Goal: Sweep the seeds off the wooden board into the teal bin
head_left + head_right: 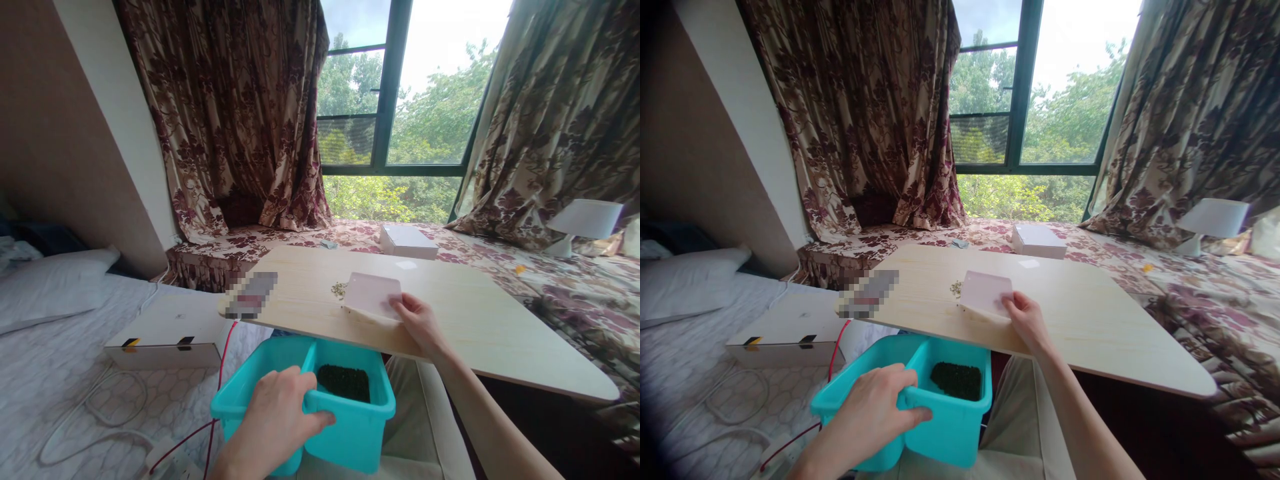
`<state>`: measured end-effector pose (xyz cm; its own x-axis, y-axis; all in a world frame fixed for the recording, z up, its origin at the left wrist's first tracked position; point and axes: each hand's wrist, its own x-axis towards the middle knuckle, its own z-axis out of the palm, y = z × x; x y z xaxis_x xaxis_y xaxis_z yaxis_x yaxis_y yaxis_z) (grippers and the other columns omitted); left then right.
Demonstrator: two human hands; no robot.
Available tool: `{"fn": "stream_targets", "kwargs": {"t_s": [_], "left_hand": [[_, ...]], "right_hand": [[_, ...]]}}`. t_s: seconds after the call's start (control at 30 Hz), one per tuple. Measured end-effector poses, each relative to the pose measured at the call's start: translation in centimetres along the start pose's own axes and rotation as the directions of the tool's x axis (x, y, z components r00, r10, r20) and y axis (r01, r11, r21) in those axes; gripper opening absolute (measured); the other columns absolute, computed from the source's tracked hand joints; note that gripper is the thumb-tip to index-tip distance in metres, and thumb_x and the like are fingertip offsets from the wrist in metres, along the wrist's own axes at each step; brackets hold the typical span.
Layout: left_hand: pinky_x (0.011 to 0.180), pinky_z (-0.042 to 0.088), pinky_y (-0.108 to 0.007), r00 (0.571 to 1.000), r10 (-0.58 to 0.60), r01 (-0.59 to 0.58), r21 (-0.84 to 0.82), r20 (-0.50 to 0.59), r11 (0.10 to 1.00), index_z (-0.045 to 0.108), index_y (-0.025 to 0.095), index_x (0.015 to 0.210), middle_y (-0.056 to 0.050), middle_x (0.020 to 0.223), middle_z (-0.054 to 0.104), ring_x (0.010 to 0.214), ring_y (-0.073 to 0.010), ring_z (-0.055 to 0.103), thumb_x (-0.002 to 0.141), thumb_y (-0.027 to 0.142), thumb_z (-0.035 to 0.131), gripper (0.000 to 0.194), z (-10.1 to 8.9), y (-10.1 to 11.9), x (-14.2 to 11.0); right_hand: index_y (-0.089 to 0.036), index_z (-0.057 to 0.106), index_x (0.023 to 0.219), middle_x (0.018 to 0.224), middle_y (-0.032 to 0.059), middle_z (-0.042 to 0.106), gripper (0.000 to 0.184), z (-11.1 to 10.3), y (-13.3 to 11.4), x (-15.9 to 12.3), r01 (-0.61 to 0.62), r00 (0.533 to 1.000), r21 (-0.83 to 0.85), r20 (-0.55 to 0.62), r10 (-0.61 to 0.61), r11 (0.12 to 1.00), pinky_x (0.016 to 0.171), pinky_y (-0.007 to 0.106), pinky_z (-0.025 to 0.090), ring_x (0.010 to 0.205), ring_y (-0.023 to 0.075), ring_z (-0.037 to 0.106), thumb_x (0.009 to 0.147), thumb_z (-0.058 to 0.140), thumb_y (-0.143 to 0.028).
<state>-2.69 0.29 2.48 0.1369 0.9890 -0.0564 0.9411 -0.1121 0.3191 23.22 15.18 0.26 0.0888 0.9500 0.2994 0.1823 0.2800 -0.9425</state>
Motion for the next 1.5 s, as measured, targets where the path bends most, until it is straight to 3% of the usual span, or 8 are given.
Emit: {"fn": "stream_targets", "kwargs": {"t_s": [0.33,0.57,0.63,0.7,0.77,0.83,1.1,1.5], "left_hand": [[0.065,0.029,-0.027,1.0,0.01,-0.01,0.022,-0.019,1.0,0.057,0.024,0.072,0.003,0.077,0.059,0.077,-0.0187,0.056,0.071,0.046,0.067,0.024,-0.6,-0.1,0.6],[0.065,0.031,-0.028,1.0,0.015,-0.015,0.027,-0.015,1.0,0.057,0.023,0.07,0.002,0.077,0.06,0.078,-0.019,0.056,0.072,0.046,0.066,0.025,-0.7,0.1,0.4],[0.068,0.032,-0.028,1.0,0.03,-0.03,0.036,0.001,0.999,0.058,0.023,0.072,0.001,0.078,0.06,0.08,-0.02,0.056,0.072,0.049,0.066,0.027,-0.6,0.6,0.5],[0.072,0.034,-0.03,0.998,0.06,-0.061,0.039,0.022,0.997,0.06,0.023,0.074,0.001,0.08,0.06,0.082,-0.0213,0.056,0.072,0.052,0.066,0.029,-0.4,1.3,0.5],[0.075,0.036,-0.032,0.994,0.104,-0.105,0.026,0.042,0.994,0.062,0.024,0.077,0.0,0.08,0.061,0.083,-0.0222,0.056,0.071,0.054,0.068,0.031,-0.1,2.1,0.6],[0.077,0.038,-0.033,0.988,0.147,-0.147,0.005,0.053,0.989,0.064,0.024,0.079,0.0,0.081,0.061,0.083,-0.0223,0.056,0.069,0.055,0.069,0.033,0.3,2.9,0.8],[0.078,0.042,-0.036,0.966,0.251,-0.254,0.069,0.057,0.965,0.067,0.024,0.083,-0.003,0.082,0.061,0.083,-0.023,0.056,0.07,0.055,0.07,0.034,1.2,4.3,1.5],[0.076,0.044,-0.036,0.963,0.264,-0.268,0.087,0.057,0.96,0.067,0.023,0.082,-0.003,0.08,0.061,0.081,-0.0231,0.057,0.069,0.058,0.07,0.037,0.9,4.7,1.5]], "right_hand": [[-0.017,0.07,0.078,0.08,0.0062,0.074,0.038,0.9,-0.1,0.1,-0.012,0.998,0.036,0.065,0.009,0.999,0.061,0.028,0.048,0.07,0.0195,0.065,0.064,0.069,-0.053],[-0.019,0.073,0.084,0.082,0.0062,0.075,0.036,-0.5,-1.5,-2.9,-0.129,0.953,0.093,0.285,0.098,0.987,0.069,0.03,0.052,0.075,0.0206,0.067,0.066,0.072,-0.049],[-0.019,0.073,0.083,0.081,0.0064,0.075,0.036,-1.2,-1.6,-3.0,-0.097,0.976,0.098,0.204,0.075,0.99,0.069,0.03,0.052,0.076,0.0211,0.067,0.064,0.073,-0.05],[-0.019,0.073,0.08,0.08,0.0062,0.075,0.039,-1.9,-1.4,-2.4,-0.037,0.999,0.108,0.027,0.034,0.993,0.068,0.03,0.052,0.073,0.021,0.067,0.06,0.074,-0.052],[-0.019,0.072,0.08,0.081,0.0065,0.075,0.04,-2.3,-0.8,-1.4,-0.01,0.995,0.079,-0.101,0.018,0.997,0.067,0.03,0.052,0.073,0.0211,0.067,0.059,0.074,-0.052],[-0.018,0.072,0.082,0.083,0.007,0.075,0.039,-2.4,-0.1,-0.4,-0.006,0.989,0.04,-0.146,0.012,0.999,0.068,0.031,0.052,0.074,0.0216,0.067,0.06,0.073,-0.051],[-0.017,0.072,0.081,0.083,0.008,0.075,0.036,-1.1,1.3,0.2,-0.001,0.994,-0.028,-0.112,-0.002,1.0,0.069,0.032,0.051,0.075,0.0221,0.067,0.064,0.068,-0.048],[-0.017,0.072,0.082,0.082,0.0084,0.075,0.041,-0.9,1.3,-0.6,-0.014,0.997,-0.009,-0.08,0.013,1.0,0.065,0.031,0.051,0.075,0.0228,0.067,0.062,0.069,-0.053]]}}
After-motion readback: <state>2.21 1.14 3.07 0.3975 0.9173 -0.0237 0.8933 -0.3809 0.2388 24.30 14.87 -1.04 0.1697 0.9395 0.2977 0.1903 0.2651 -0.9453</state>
